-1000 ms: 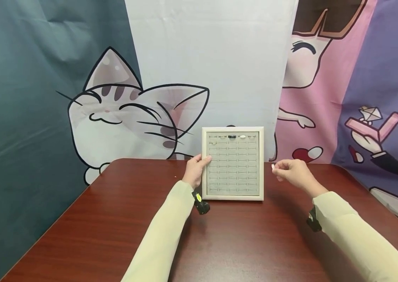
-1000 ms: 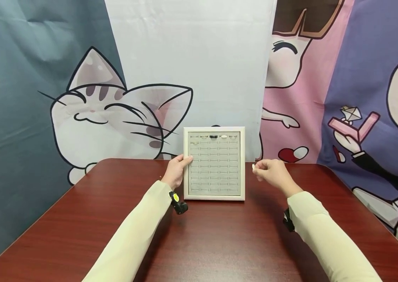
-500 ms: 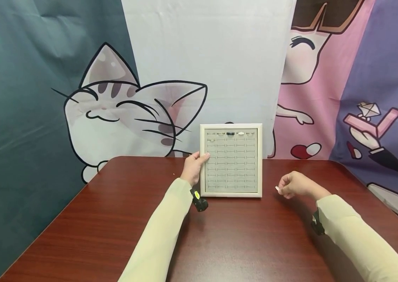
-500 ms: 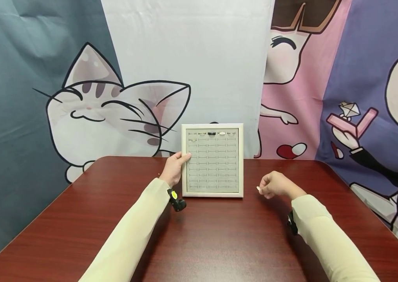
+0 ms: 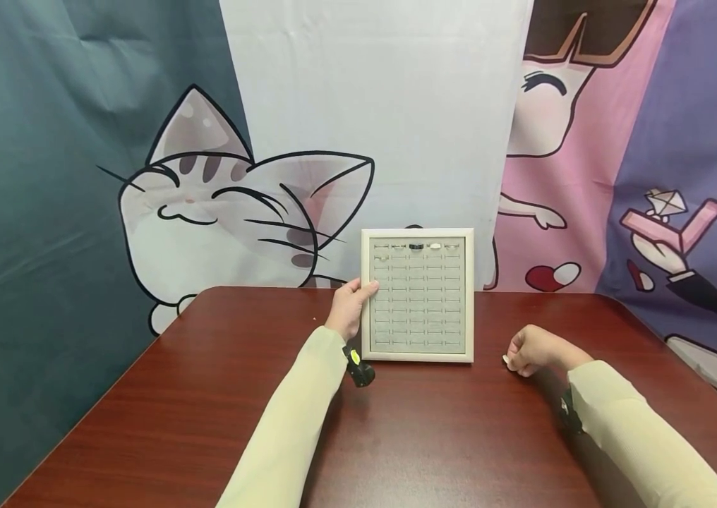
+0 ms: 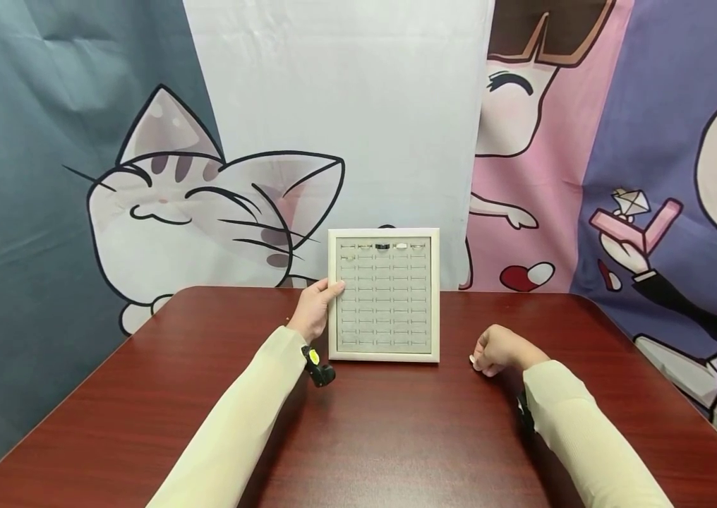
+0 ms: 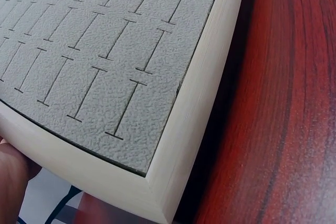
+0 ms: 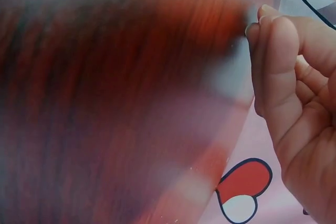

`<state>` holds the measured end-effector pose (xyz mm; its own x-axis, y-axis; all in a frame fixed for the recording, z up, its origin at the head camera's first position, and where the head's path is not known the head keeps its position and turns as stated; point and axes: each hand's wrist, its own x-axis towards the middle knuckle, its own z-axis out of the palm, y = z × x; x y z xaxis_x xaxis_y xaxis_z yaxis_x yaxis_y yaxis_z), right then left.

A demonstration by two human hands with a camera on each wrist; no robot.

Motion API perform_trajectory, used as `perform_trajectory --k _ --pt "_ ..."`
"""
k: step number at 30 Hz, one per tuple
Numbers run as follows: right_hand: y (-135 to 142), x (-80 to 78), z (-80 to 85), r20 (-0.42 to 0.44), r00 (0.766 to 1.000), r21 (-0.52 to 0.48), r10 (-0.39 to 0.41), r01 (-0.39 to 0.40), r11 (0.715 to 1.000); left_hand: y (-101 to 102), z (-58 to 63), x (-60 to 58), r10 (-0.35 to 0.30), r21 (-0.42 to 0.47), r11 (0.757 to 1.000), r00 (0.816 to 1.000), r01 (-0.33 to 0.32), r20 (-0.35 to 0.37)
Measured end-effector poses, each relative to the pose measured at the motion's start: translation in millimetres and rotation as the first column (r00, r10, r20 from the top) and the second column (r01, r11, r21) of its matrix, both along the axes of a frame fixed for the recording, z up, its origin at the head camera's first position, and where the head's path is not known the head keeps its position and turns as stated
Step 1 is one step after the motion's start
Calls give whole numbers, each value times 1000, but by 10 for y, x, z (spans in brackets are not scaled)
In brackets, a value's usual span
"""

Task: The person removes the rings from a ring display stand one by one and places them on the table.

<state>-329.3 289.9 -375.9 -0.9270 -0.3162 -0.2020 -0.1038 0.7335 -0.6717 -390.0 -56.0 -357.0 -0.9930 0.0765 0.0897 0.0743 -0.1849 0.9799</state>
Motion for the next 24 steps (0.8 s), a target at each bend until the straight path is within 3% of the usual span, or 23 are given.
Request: perform_trajectory --k 11,15,20,24 --pt "-43 10 27 -4 1000 31 -12 12 999 -17 -3 6 -16 3 1000 1000 16 6" --pt "-40 1 118 -29 1000 15 2 -2 1000 -30 7 0 -32 -15 999 999 32 10" --pt "-123 -60 467 -151 988 -37 -26 21 999 -33 12 -9 -44 -13 999 999 44 19" --pt "-355 -141 857 -315 941 -50 -124 114 992 -25 8 5 -33 4 999 999 33 20"
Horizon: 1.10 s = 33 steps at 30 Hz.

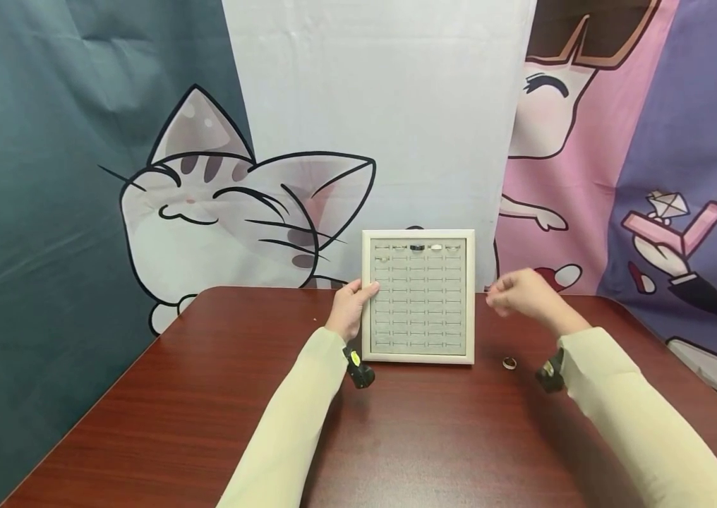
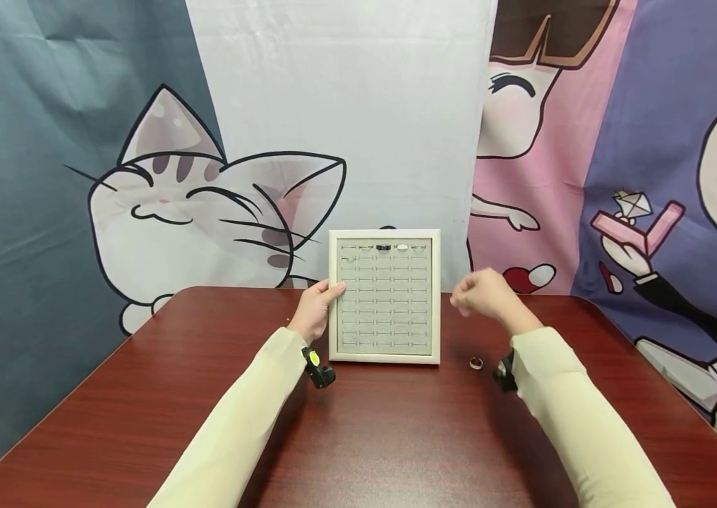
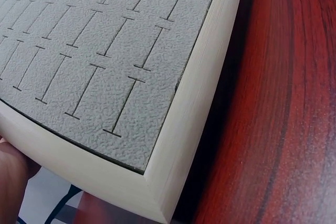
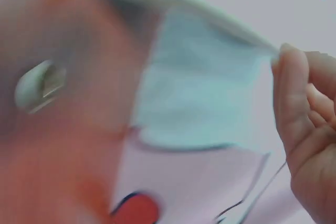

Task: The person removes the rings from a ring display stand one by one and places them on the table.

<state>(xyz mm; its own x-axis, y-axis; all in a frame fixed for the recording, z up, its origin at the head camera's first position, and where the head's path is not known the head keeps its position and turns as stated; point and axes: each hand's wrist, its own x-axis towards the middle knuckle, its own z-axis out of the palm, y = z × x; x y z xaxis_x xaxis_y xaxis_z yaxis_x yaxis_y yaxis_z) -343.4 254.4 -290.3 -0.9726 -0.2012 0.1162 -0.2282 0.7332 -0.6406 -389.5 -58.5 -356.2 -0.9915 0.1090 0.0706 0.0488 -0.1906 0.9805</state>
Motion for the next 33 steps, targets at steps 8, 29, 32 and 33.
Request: perform_trajectory --k 8,29,32,33 --pt "-744 -191 408 -313 947 -32 -72 65 997 -3 -35 -20 38 -4 999 999 -38 -26" --pt "-1430 -449 305 -569 822 103 9 61 993 18 -65 -32 5 -11 1000 999 -6 -39" --pt "-1463 -476 291 -571 821 119 22 56 991 21 -69 -22 10 -13 1000 999 -11 -42" --pt "-1476 -482 287 -569 822 125 26 56 991 21 -70 -19 12 -16 1000 999 -12 -44"
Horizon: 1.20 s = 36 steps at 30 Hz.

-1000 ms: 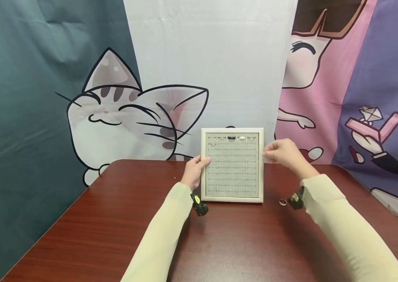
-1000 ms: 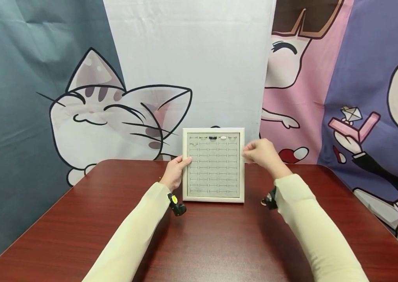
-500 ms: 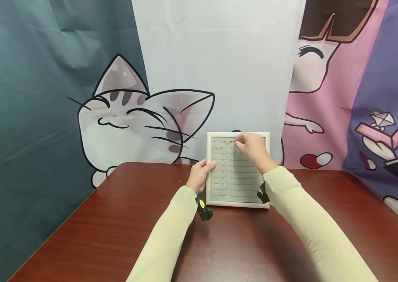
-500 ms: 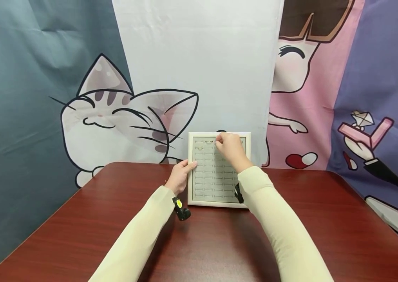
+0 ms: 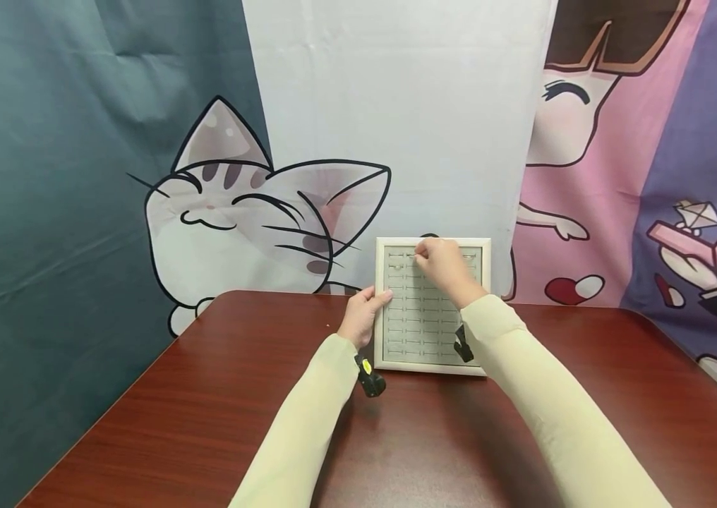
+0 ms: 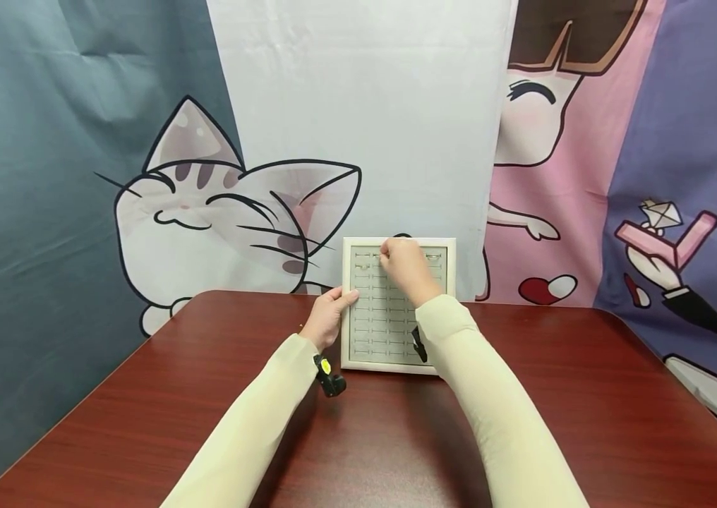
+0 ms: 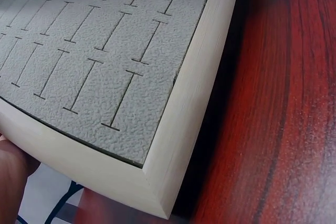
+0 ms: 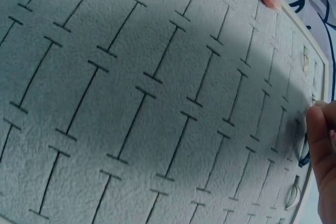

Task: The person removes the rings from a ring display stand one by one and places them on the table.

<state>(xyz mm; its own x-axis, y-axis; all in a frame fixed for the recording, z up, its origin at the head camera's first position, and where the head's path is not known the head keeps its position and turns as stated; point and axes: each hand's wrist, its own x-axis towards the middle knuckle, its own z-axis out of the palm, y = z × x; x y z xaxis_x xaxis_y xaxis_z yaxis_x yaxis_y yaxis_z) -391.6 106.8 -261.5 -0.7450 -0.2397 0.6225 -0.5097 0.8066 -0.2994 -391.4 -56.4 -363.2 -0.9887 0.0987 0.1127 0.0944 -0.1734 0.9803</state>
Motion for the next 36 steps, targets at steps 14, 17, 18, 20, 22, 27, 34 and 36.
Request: perform_trajectory --k 14,17,18,20,22,27,34,36 --pt "-109 -53 23 -19 1000 27 -8 8 1000 -23 18 2 -17 -6 1000 1000 17 -9" --pt "-129 -49 42 -3 1000 32 -22 22 999 -29 19 -7 -20 -1 1000 1000 20 -10" --pt "-135 -45 46 5 1000 30 -28 28 999 -28 17 -12 -22 2 1000 1000 22 -10" --pt "-139 -39 48 20 999 25 -40 40 999 -25 12 -23 -24 12 1000 1000 24 -7" --pt "-138 -36 43 30 998 18 -48 47 999 -21 8 -30 -25 18 1000 1000 25 -6" --pt "-125 -32 17 27 999 0 -30 30 1000 -19 -10 -47 -17 31 999 1000 18 -4" --pt "-61 -42 -19 40 999 -81 29 -26 996 -12 -20 -58 -11 30 999 1000 12 -14" --pt "-40 -45 -36 17 999 -110 42 -39 993 -11 -18 -57 -9 26 1000 1000 9 -12"
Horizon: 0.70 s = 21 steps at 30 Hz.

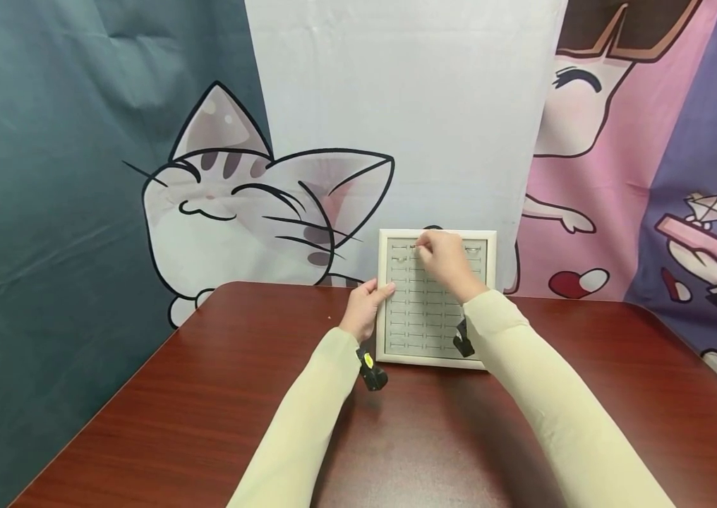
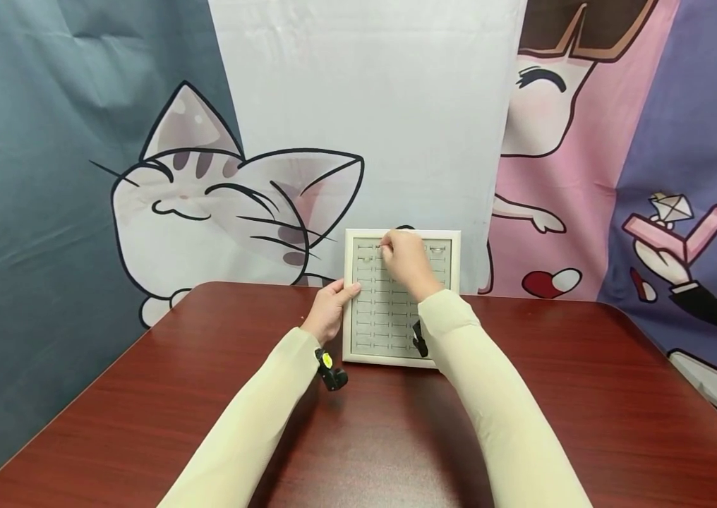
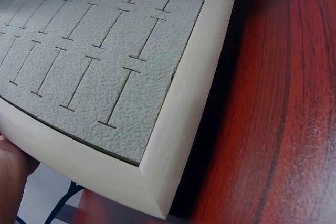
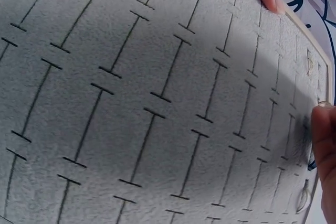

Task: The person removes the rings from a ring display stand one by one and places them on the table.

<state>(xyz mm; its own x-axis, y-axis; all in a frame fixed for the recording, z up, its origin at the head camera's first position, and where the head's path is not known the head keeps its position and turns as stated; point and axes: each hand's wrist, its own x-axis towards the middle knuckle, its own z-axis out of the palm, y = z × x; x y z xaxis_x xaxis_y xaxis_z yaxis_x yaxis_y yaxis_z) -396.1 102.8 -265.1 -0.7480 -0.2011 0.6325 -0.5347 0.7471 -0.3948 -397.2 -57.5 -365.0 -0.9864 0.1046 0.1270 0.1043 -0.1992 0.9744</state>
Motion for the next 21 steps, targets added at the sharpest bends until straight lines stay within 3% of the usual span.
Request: perform_trajectory --k 7,12,16,21 --pt "61 11 -56 -53 999 -114 -13 7 994 0 1 8 2 1 1000 1000 -2 10" --pt "104 62 -5 -57 998 -240 -14 0 971 -3 16 11 -5 8 1000 1000 5 3" --pt "158 123 46 -68 997 -254 -19 1 967 -11 32 17 -7 0 1000 1000 7 -1" --pt "307 183 -4 -42 999 -259 -35 24 966 -16 6 26 0 -7 1000 1000 0 -3"
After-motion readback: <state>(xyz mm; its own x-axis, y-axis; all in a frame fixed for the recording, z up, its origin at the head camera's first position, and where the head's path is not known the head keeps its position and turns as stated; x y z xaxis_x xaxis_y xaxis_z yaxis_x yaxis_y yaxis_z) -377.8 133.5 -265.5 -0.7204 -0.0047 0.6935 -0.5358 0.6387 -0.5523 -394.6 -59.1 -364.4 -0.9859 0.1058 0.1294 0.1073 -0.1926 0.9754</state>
